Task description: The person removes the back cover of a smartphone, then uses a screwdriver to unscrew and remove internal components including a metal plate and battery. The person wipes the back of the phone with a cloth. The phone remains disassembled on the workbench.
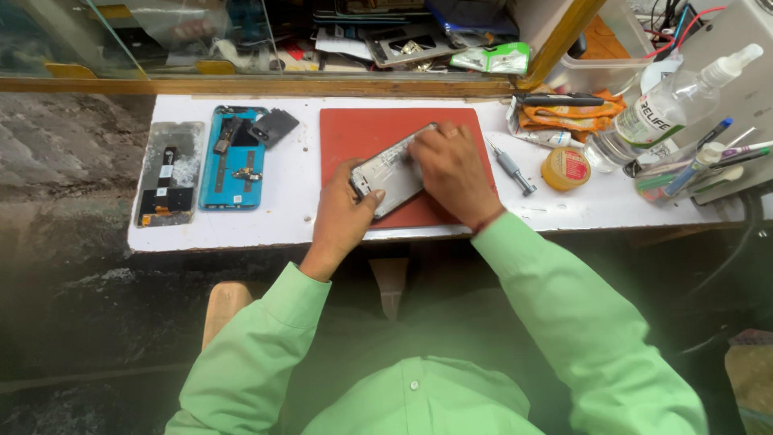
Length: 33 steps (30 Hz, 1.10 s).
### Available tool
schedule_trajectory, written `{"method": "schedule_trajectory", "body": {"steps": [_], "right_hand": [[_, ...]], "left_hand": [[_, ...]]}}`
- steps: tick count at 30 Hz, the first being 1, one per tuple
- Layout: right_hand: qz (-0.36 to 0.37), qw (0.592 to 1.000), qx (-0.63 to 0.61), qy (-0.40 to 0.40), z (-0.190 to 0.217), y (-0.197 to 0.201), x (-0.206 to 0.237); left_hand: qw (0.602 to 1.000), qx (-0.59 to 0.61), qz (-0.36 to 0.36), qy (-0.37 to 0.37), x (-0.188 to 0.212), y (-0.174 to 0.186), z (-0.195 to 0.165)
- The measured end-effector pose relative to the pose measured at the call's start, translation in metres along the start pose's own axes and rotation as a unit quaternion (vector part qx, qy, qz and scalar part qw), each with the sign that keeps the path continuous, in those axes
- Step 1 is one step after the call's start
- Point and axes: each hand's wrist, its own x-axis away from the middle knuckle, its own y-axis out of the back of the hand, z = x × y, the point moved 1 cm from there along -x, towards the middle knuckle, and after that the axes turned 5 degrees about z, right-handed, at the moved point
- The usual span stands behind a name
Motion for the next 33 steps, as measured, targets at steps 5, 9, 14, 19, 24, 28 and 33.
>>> {"method": "schedule_trajectory", "body": {"steps": [5,9,14,19,24,28,33], "right_hand": [[-0.009,1.0,0.004,0.001,-0.005,-0.003,-0.01],[-0.012,1.0,0.014,0.009,-0.004,0.004,0.006],[-0.019,0.999,0.024,-0.019,-0.008,-0.004,-0.007],[-0.003,0.997,-0.058,-0.048,-0.005,-0.01,0.021],[-0.087,0.976,-0.132,-0.149,-0.007,-0.016,0.049],[-0.119,0.962,-0.148,-0.196,-0.009,-0.024,0.054],[-0.123,0.948,-0.182,-0.229,-0.01,-0.027,0.059]], "left_hand": [[1.0,0.02,0.006,0.022,-0.003,0.002,-0.001],[1.0,0.006,0.008,0.02,-0.002,0.002,-0.001],[0.997,0.067,0.02,-0.009,-0.005,0.0,-0.002],[0.999,0.041,0.017,-0.008,-0.004,0.003,-0.003],[0.993,0.103,0.05,0.012,-0.004,0.001,0.002],[0.992,0.114,0.057,0.012,-0.004,0.002,0.007],[0.993,0.105,0.055,0.03,-0.004,0.003,0.007]]}}
